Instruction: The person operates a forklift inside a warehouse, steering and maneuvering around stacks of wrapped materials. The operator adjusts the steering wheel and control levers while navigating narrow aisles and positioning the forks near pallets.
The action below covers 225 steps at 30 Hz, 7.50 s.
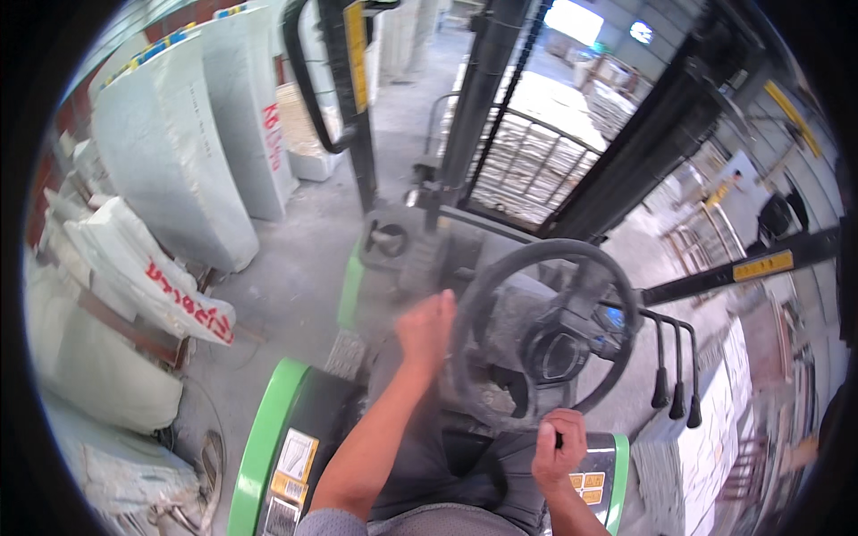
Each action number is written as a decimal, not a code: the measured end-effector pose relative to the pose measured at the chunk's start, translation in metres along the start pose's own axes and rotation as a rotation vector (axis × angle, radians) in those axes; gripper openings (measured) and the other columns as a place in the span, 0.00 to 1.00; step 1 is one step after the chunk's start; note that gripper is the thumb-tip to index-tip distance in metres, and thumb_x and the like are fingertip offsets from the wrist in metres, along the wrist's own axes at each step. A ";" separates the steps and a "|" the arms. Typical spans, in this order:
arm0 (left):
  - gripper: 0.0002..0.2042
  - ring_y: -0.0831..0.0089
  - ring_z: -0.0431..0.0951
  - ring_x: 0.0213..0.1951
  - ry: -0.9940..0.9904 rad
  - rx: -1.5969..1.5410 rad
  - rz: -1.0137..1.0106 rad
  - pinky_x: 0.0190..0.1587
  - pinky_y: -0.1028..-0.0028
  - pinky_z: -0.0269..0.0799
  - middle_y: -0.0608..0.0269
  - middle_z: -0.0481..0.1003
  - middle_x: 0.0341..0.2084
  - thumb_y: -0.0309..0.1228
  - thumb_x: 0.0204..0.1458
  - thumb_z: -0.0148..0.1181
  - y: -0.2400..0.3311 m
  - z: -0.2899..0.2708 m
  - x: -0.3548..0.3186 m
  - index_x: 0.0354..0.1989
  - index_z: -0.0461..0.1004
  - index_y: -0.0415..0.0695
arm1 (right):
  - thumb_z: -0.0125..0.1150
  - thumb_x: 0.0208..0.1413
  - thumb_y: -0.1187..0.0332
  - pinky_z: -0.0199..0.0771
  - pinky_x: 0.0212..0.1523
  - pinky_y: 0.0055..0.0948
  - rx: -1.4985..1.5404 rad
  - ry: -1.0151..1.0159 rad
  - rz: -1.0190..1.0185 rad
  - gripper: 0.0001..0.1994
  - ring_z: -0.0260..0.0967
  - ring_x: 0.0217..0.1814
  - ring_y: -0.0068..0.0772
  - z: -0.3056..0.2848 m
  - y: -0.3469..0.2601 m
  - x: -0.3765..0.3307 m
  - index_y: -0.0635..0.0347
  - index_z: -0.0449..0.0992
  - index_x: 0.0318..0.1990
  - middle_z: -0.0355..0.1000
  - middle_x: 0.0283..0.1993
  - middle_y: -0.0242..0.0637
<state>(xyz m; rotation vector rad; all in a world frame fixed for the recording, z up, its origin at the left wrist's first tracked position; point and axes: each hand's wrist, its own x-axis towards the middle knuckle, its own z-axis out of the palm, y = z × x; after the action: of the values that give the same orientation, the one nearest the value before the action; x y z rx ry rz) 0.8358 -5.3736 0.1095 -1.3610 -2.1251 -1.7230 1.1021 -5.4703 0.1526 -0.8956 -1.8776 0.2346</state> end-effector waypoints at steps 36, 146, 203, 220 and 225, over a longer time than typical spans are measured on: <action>0.11 0.51 0.80 0.28 -0.041 0.111 -0.041 0.30 0.53 0.75 0.56 0.79 0.26 0.39 0.61 0.56 0.161 -0.353 -0.292 0.28 0.78 0.51 | 0.56 0.61 0.81 0.71 0.48 0.38 0.119 -0.024 0.150 0.02 0.69 0.44 0.42 -0.212 -0.332 -0.285 0.67 0.75 0.38 0.72 0.41 0.45; 0.19 0.52 0.78 0.24 -0.035 -0.011 -0.154 0.28 0.58 0.71 0.53 0.76 0.20 0.40 0.65 0.56 0.913 -2.996 -3.440 0.22 0.77 0.43 | 0.68 0.52 0.73 0.71 0.36 0.41 0.077 0.247 -0.114 0.05 0.72 0.33 0.46 -1.950 -2.433 -3.180 0.58 0.76 0.29 0.72 0.29 0.39; 0.14 0.52 0.79 0.25 -0.183 -0.079 -0.053 0.27 0.57 0.73 0.55 0.78 0.22 0.36 0.63 0.57 1.008 -3.877 -4.118 0.25 0.77 0.45 | 0.62 0.60 0.75 0.69 0.35 0.32 -0.263 0.151 0.276 0.03 0.68 0.34 0.36 -2.404 -3.152 -4.146 0.65 0.75 0.34 0.73 0.35 0.41; 0.15 0.54 0.77 0.19 -0.105 -0.099 0.039 0.23 0.57 0.71 0.57 0.76 0.18 0.36 0.60 0.62 0.923 -3.983 -4.070 0.20 0.75 0.47 | 0.68 0.57 0.71 0.70 0.36 0.37 -0.298 0.387 0.048 0.07 0.71 0.32 0.42 -2.201 -3.325 -3.960 0.62 0.76 0.31 0.72 0.29 0.40; 0.11 0.56 0.79 0.21 -0.126 -0.133 0.036 0.23 0.57 0.72 0.56 0.77 0.21 0.38 0.60 0.61 0.835 -4.081 -4.050 0.28 0.78 0.48 | 0.68 0.54 0.77 0.69 0.36 0.40 -0.259 0.137 -0.132 0.06 0.69 0.32 0.46 -2.057 -3.465 -4.027 0.61 0.74 0.30 0.71 0.30 0.41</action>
<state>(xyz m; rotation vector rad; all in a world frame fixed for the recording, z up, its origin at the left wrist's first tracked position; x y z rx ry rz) 2.0210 -11.0588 -0.0655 -1.5716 -2.0666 -1.8402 2.0972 -11.0799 0.1074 -0.9303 -1.8558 -0.1505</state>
